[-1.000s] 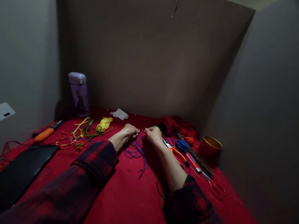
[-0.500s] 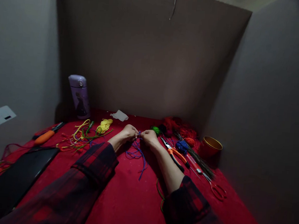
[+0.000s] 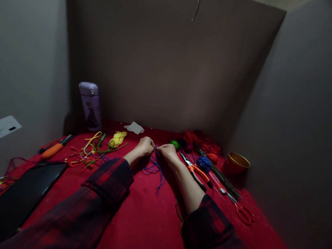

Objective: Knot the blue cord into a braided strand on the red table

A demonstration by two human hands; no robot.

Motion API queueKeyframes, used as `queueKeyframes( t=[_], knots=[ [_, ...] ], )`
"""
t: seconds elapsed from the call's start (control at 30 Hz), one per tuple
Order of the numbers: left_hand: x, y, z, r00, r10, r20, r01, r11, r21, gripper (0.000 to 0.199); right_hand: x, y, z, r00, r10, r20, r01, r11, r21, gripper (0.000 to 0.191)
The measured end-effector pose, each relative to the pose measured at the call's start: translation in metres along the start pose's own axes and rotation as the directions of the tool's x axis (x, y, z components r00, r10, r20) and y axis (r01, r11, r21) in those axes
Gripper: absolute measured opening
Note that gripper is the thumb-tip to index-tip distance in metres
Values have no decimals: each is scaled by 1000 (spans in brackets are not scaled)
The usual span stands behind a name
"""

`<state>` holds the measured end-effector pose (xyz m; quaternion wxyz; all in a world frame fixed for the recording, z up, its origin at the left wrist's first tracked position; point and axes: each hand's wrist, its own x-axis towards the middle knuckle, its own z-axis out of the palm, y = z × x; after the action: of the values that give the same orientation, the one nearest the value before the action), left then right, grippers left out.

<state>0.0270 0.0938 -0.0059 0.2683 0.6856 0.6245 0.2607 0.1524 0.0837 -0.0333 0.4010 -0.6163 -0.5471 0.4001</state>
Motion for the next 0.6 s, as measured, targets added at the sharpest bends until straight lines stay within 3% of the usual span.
queueKeyframes(
  t=[0.3, 0.6],
  knots=[
    [1, 0, -1, 998, 56, -21, -54, 995, 87, 16, -5, -7, -6, 996, 32, 83, -34, 999, 24, 15],
    [-3, 0, -8, 998, 64, 1, -64, 993, 100, 15, 3, -1, 2, 999, 5, -42, -7, 999, -49, 12]
  ],
)
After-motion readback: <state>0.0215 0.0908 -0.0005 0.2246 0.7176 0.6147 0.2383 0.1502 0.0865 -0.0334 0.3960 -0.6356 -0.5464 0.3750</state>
